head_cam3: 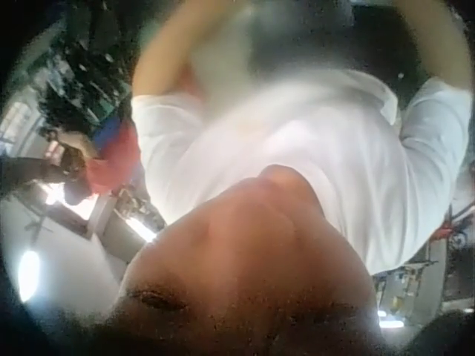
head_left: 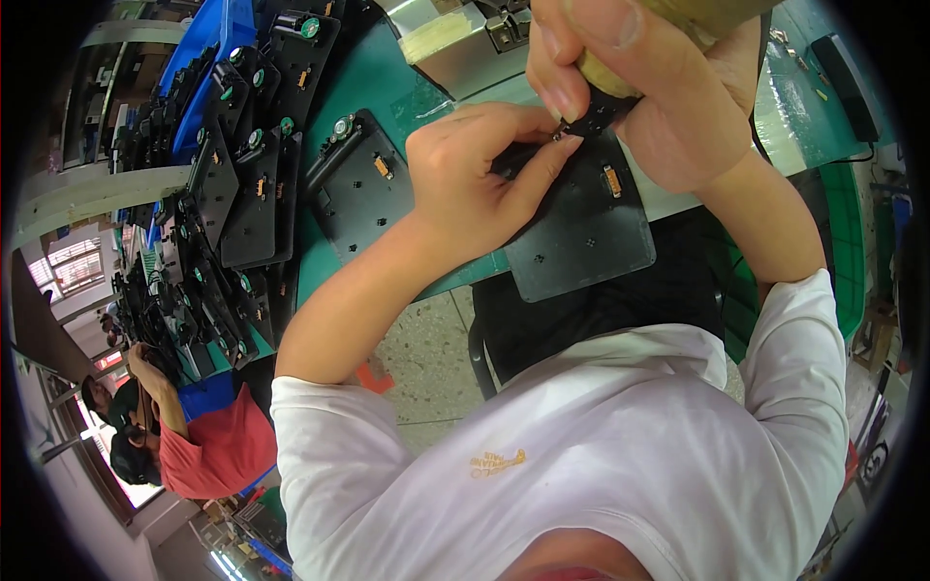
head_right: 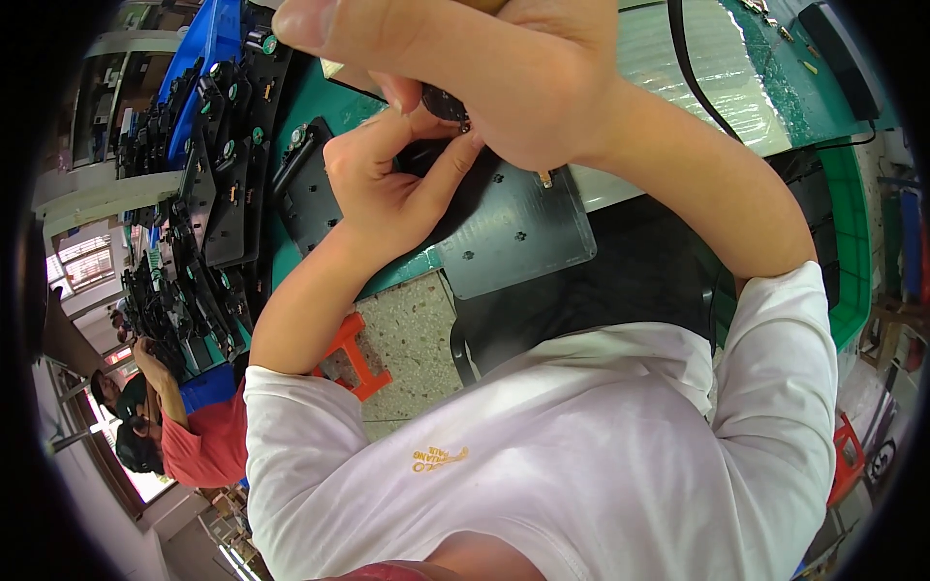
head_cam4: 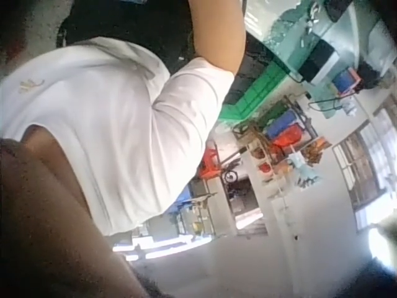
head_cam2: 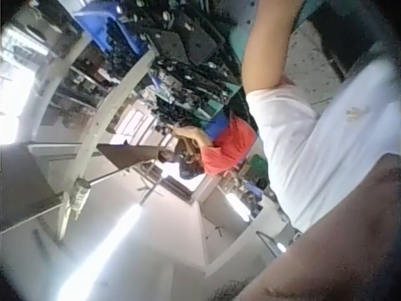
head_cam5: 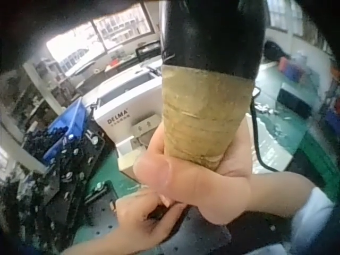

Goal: Assembling components onto a plastic base using an electric screwdriver at a factory workbench.

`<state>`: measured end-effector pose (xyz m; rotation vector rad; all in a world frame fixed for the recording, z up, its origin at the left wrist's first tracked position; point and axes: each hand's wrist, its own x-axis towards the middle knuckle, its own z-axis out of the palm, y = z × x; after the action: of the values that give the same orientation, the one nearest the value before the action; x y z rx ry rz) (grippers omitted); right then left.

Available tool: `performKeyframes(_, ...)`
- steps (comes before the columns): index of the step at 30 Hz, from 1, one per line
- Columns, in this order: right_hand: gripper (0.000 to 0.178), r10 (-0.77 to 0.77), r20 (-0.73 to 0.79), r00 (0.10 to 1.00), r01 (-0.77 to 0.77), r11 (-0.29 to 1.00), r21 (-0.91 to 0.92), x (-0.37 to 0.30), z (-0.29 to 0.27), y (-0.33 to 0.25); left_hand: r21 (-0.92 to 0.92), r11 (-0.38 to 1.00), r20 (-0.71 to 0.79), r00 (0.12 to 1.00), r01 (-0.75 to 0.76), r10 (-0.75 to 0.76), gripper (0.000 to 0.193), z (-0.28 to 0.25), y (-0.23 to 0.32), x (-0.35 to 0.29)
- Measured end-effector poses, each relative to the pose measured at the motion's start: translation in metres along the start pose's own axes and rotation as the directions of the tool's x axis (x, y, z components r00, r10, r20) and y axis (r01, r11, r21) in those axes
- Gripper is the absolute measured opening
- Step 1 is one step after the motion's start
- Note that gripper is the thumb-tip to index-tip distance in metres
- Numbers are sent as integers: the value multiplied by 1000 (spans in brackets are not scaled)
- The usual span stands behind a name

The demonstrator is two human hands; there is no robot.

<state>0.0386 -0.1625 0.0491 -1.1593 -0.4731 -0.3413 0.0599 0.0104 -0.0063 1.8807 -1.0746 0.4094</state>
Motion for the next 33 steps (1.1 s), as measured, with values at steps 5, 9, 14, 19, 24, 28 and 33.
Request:
performKeyframes(5, 9, -17, -7, 1000, 17, 1000, -3, -1, 1, 2, 9, 999, -18, 999, -48, 48, 15, 1, -1, 1)
performKeyframes(9, 11, 21, -6, 1000, -21, 999, 31, 1, 1, 0, 10, 999, -22, 999, -47, 47, 17, 1, 0, 1)
performKeyframes(14, 13, 26, 12, 1000, -26, 1000, 3, 1, -1, -2, -7, 999, -24, 998, -53, 53, 18, 2, -1, 1)
performKeyframes(19, 15, 106, -25, 994, -106, 994, -3, -2, 7, -11, -15, 998, -12, 998, -62, 62, 19, 1, -3, -1)
performKeyframes(24, 21, 240, -68, 968, -236, 970, 53, -3, 5, -13, -86, 994, -46, 997, -64, 60, 22, 4, -6, -3)
performKeyframes(28, 23, 291, -77, 953, -283, 953, 105, -4, 6, -14, -94, 995, -23, 999, -39, 37, 23, 4, -5, -3)
performKeyframes(33, 24, 377, -52, 925, -376, 926, 41, -2, 8, -30, -69, 998, 18, 1000, -7, 8, 23, 0, -3, -4)
